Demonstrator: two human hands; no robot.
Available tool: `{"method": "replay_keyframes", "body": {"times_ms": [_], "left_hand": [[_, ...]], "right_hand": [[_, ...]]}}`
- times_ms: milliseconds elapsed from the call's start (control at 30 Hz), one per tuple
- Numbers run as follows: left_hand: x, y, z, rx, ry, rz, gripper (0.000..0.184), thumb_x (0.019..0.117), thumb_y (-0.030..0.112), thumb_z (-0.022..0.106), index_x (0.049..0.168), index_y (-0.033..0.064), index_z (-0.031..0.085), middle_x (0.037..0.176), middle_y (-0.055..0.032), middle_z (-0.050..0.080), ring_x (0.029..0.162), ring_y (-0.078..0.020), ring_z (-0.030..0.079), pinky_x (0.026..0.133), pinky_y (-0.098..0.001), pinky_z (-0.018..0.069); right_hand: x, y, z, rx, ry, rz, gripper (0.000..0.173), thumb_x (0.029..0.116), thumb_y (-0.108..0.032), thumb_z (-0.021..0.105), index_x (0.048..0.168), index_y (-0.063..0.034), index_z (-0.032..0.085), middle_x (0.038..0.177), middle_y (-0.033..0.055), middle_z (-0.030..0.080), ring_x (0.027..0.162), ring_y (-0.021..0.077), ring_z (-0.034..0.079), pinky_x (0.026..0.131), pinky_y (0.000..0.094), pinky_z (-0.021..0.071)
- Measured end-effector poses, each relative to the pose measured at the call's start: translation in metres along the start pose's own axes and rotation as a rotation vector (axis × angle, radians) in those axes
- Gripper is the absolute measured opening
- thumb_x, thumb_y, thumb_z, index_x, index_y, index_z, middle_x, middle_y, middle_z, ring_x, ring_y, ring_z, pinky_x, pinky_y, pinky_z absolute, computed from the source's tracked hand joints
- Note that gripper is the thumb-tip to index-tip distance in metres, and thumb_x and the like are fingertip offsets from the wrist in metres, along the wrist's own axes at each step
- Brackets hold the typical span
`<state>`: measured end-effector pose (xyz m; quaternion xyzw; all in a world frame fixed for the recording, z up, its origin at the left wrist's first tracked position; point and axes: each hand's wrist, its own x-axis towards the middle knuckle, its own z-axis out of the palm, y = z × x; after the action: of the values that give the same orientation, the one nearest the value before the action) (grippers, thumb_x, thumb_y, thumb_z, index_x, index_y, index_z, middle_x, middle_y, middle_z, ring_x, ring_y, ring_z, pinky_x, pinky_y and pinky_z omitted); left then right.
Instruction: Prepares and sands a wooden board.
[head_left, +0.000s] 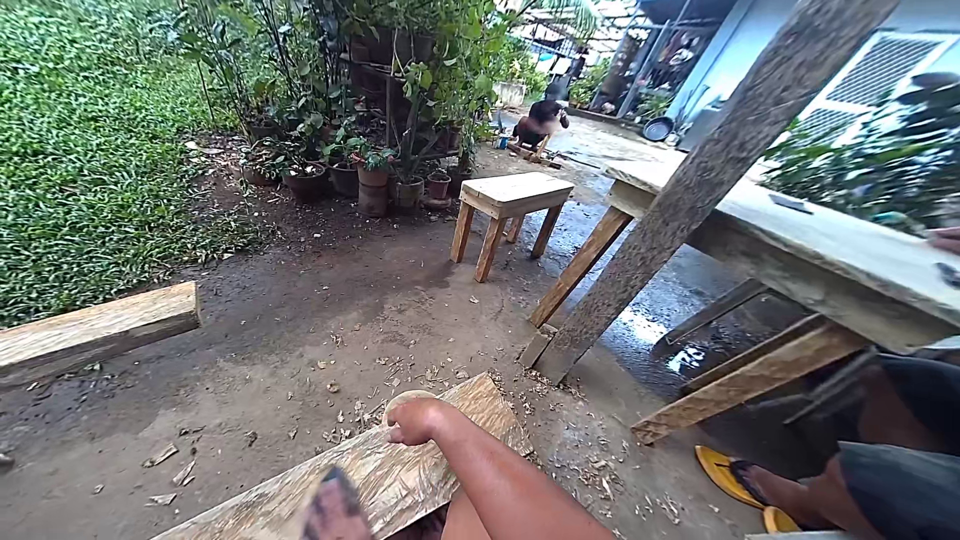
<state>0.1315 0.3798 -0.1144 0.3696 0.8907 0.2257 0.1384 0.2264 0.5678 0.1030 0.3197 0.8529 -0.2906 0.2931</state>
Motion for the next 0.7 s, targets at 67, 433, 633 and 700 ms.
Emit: {"method": "replay_keyframes", "body": {"times_ms": [67, 433, 633, 700], "left_hand": [[-0.033, 0.041, 0.006, -0.034, -0.088, 0.47, 0.058, 0.0997, 0.019, 0.056, 0.153, -0.0024, 0.045, 0.159, -0.0281, 0.041, 0.148, -0.0559, 0.031, 0.114, -0.0793, 0.0187], [0.056, -0.029, -0.012, -0.066, -0.069, -0.096, 0.059, 0.1108, 0.03, 0.034, 0.163, 0.0033, 0.025, 0.171, -0.0217, 0.016, 0.157, -0.0491, 0.007, 0.117, -0.0775, 0.003], [-0.015, 0.068, 0.006, -0.066, -0.13, 0.641, 0.055, 0.0971, 0.017, 0.058, 0.149, -0.0011, 0.052, 0.156, -0.0248, 0.046, 0.147, -0.0534, 0.035, 0.114, -0.0788, 0.0194], [-0.025, 0.083, 0.008, -0.035, -0.286, 0.821, 0.052, 0.1009, 0.022, 0.053, 0.15, 0.0075, 0.054, 0.159, -0.0152, 0.046, 0.15, -0.0495, 0.033, 0.114, -0.0792, 0.0157]], "right_hand": [[0.002, -0.006, 0.001, -0.005, -0.001, -0.019, 0.05, 0.1089, -0.035, 0.044, 0.145, -0.0018, 0.052, 0.141, 0.0273, 0.057, 0.136, 0.0431, 0.051, 0.11, 0.0646, 0.0376], [-0.007, 0.009, 0.003, 0.019, -0.004, 0.002, 0.05, 0.1095, -0.036, 0.042, 0.144, -0.0014, 0.052, 0.142, 0.0267, 0.057, 0.137, 0.0423, 0.051, 0.111, 0.0636, 0.037], [0.001, -0.005, 0.001, 0.012, 0.013, -0.035, 0.049, 0.1089, -0.035, 0.044, 0.145, -0.0024, 0.053, 0.14, 0.0275, 0.058, 0.135, 0.0434, 0.052, 0.109, 0.0657, 0.0381], [0.002, -0.014, 0.0, -0.007, -0.008, -0.051, 0.05, 0.1093, -0.035, 0.043, 0.146, -0.0028, 0.051, 0.143, 0.0265, 0.056, 0.137, 0.0426, 0.05, 0.111, 0.0647, 0.0368]]}}
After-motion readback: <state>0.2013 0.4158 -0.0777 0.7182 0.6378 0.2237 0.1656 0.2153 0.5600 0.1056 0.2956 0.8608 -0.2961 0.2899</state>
